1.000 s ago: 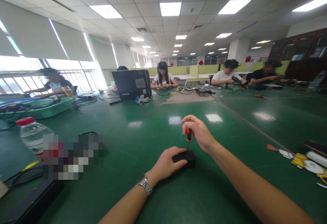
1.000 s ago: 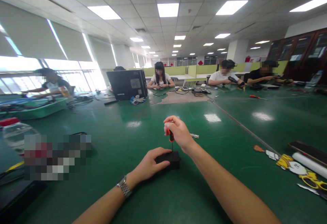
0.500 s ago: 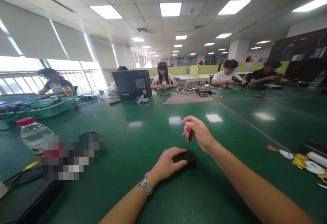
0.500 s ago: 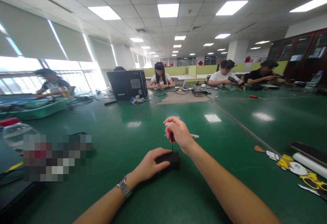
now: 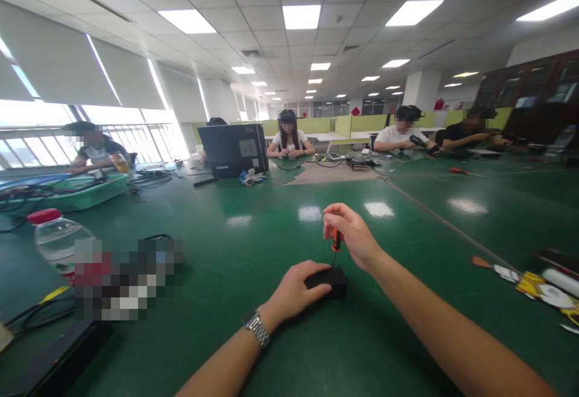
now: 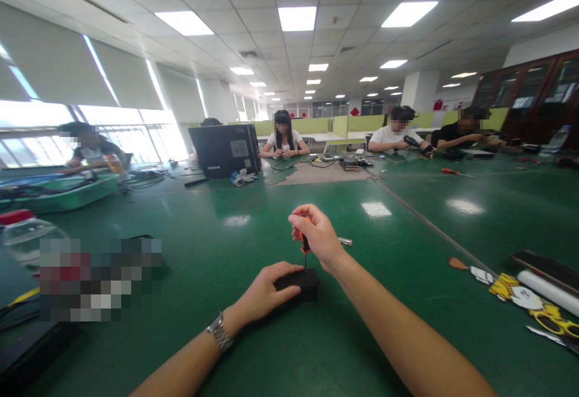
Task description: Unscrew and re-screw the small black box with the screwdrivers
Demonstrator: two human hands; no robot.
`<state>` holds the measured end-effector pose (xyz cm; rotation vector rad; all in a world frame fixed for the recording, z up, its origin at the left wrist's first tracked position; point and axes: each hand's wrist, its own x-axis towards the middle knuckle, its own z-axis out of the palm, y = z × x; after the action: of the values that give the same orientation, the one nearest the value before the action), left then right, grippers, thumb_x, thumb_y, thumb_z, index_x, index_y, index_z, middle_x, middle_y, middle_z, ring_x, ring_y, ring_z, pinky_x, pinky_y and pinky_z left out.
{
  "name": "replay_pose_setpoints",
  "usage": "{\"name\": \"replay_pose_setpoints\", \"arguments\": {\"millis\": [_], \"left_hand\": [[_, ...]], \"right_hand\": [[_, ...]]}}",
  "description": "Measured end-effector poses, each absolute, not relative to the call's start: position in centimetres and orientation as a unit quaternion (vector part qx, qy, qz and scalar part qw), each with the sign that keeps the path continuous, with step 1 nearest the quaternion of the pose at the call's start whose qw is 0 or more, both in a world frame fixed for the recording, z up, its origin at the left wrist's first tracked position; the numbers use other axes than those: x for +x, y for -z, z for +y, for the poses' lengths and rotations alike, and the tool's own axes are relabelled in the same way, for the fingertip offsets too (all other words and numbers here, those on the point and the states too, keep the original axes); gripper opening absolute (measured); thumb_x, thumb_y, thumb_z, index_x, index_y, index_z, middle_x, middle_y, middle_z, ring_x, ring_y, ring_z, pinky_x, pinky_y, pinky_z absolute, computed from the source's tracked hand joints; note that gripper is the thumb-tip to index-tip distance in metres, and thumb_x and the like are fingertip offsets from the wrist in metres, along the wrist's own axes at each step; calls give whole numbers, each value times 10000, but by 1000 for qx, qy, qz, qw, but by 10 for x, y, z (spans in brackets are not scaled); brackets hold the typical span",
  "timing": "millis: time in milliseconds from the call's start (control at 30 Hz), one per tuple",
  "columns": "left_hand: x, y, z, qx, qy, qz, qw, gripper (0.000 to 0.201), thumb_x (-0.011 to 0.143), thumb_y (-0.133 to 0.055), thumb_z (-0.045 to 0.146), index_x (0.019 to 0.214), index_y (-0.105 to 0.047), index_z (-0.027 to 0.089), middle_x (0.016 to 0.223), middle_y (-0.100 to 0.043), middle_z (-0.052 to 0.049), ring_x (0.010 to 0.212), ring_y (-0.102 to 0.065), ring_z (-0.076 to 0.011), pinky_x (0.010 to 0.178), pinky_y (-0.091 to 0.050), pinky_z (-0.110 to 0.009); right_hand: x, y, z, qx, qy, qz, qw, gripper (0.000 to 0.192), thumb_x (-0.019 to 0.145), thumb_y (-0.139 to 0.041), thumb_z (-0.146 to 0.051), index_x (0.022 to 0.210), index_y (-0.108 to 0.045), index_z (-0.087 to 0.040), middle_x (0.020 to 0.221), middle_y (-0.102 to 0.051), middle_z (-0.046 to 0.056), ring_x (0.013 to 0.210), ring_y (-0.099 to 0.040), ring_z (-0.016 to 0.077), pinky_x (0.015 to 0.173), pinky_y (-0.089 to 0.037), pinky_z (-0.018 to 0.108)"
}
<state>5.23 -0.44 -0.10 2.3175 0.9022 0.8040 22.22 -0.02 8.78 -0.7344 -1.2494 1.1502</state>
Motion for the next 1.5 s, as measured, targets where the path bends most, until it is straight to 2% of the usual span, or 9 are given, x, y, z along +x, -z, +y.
{"name": "replay_pose_setpoints", "arguments": {"millis": [267, 400, 600, 767, 967, 1100, 1233, 1333, 1500], "left_hand": [[52, 2, -4, 858, -299, 330, 257, 362, 841, -630, 365, 1174, -614, 222, 1056, -663, -47, 941, -610, -206, 874, -459, -308], [52, 3, -3, 856, -302, 330, 258, 367, 842, -632, 368, 1179, -611, 224, 1054, -661, -42, 938, -610, -202, 870, -457, -302], [52, 2, -3, 855, -301, 334, 260, 362, 835, -649, 343, 1175, -612, 226, 1057, -658, -35, 941, -608, -194, 873, -450, -291], [52, 2, -4, 856, -300, 334, 257, 361, 837, -649, 344, 1178, -609, 232, 1063, -658, -30, 942, -606, -193, 873, -447, -292], [52, 3, -4, 856, -299, 333, 259, 358, 839, -648, 345, 1174, -612, 224, 1051, -660, -36, 933, -607, -193, 860, -449, -290], [52, 3, -3, 855, -300, 333, 260, 361, 840, -643, 350, 1177, -609, 223, 1051, -658, -40, 938, -606, -198, 866, -450, -294], [53, 3, -3, 856, -300, 331, 261, 363, 839, -644, 344, 1179, -608, 221, 1056, -656, -43, 942, -605, -200, 868, -452, -294], [52, 2, -3, 856, -299, 329, 263, 360, 840, -646, 343, 1177, -611, 220, 1064, -656, -44, 952, -604, -199, 875, -449, -294], [51, 1, -4, 853, -303, 329, 268, 358, 843, -644, 350, 1176, -613, 222, 1071, -657, -38, 954, -606, -194, 882, -445, -290]], "right_hand": [[224, -86, 2, -345, -471, -551, 597, 346, 747, -634, -497, 632, -624, -171, 603, -569, 2, 563, -526, 121, 568, -422, 257], [224, -85, 3, -361, -423, -564, 611, 323, 748, -630, -498, 723, -683, -180, 620, -539, -12, 555, -502, 117, 544, -411, 254], [223, -85, 3, -304, -513, -555, 580, 204, 757, -647, -389, 850, -620, -210, 556, -528, -57, 512, -502, 109, 570, -441, 263], [224, -84, 4, -329, -474, -554, 600, 256, 724, -673, -425, 811, -649, -186, 767, -619, 10, 708, -579, 141, 620, -459, 254], [225, -84, 5, -351, -446, -576, 589, 344, 783, -580, -505, 854, -696, -188, 637, -509, -24, 570, -494, 105, 522, -403, 231], [224, -85, 3, -333, -467, -568, 590, 325, 730, -665, -451, 927, -647, -193, 600, -536, -40, 550, -510, 113, 507, -391, 231], [224, -86, 3, -324, -480, -558, 595, 262, 692, -707, -406, 781, -607, -181, 652, -613, -11, 585, -542, 123, 551, -419, 249], [225, -85, 4, -325, -462, -570, 597, 227, 712, -683, -382, 689, -624, -165, 644, -588, -9, 594, -517, 111, 555, -412, 238], [226, -84, 6, -283, -533, -544, 582, 223, 801, -546, -383, 815, -633, -178, 541, -532, -45, 492, -486, 105, 569, -439, 270]]}}
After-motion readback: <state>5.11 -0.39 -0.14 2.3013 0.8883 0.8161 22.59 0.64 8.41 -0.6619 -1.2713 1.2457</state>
